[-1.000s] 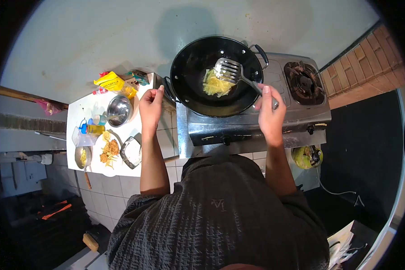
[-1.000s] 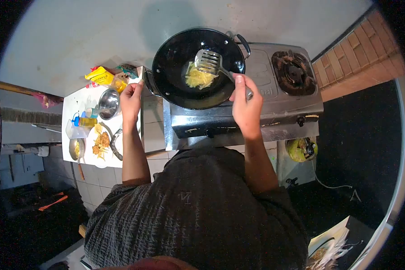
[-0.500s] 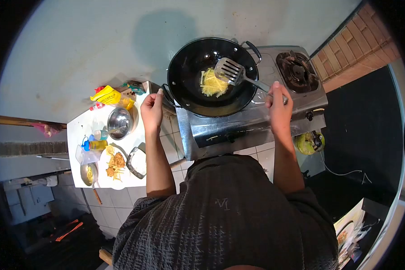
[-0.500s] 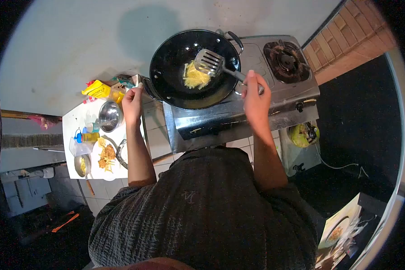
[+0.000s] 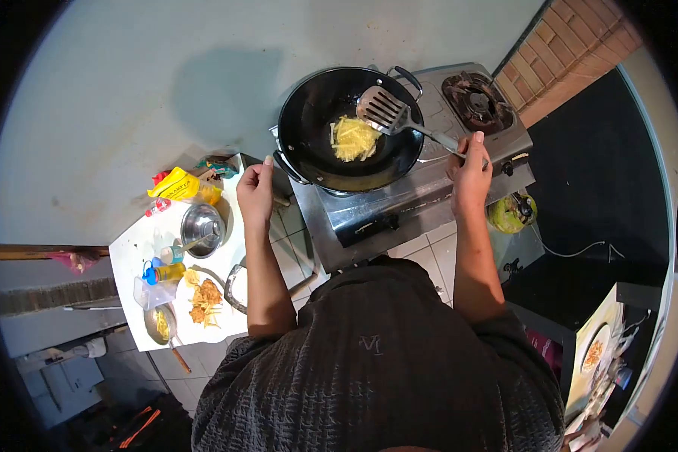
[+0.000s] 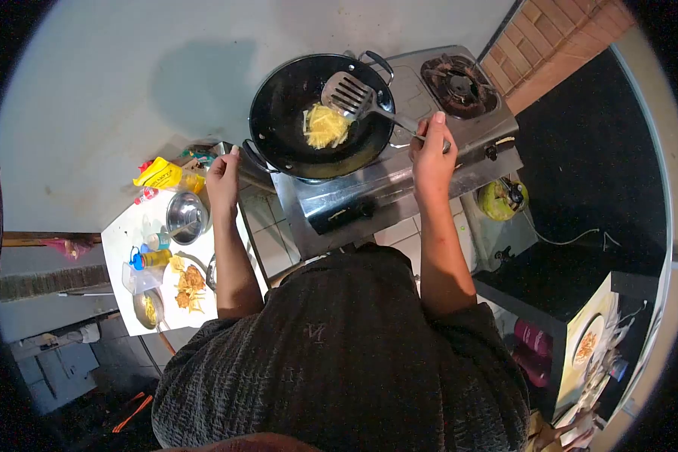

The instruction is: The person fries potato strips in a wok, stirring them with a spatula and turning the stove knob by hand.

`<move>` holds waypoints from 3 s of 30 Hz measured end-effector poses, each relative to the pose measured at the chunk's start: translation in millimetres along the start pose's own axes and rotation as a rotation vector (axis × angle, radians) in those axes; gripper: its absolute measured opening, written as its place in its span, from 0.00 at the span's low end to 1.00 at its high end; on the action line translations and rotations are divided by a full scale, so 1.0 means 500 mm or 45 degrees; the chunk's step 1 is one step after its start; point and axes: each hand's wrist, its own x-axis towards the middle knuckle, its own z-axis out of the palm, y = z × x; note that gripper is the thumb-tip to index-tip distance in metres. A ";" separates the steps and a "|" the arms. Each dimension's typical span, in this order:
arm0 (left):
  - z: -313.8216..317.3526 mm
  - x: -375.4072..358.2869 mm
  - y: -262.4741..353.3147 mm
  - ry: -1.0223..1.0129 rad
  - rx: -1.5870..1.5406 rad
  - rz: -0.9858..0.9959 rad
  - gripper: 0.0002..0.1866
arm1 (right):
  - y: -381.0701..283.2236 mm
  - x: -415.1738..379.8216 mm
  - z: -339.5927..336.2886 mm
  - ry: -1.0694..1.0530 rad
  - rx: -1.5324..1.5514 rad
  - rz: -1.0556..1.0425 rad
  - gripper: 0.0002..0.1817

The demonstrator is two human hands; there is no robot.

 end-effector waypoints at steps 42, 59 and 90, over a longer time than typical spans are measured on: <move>0.009 -0.009 0.010 -0.056 0.059 -0.133 0.20 | 0.075 0.026 0.120 -0.271 -1.065 -0.617 0.10; 0.000 -0.025 -0.009 0.053 0.031 -0.120 0.17 | 0.061 0.005 0.099 -0.502 -1.052 -0.570 0.08; -0.010 0.010 0.074 -0.264 0.753 0.024 0.20 | -0.006 -0.080 0.090 -0.416 -1.085 -0.627 0.07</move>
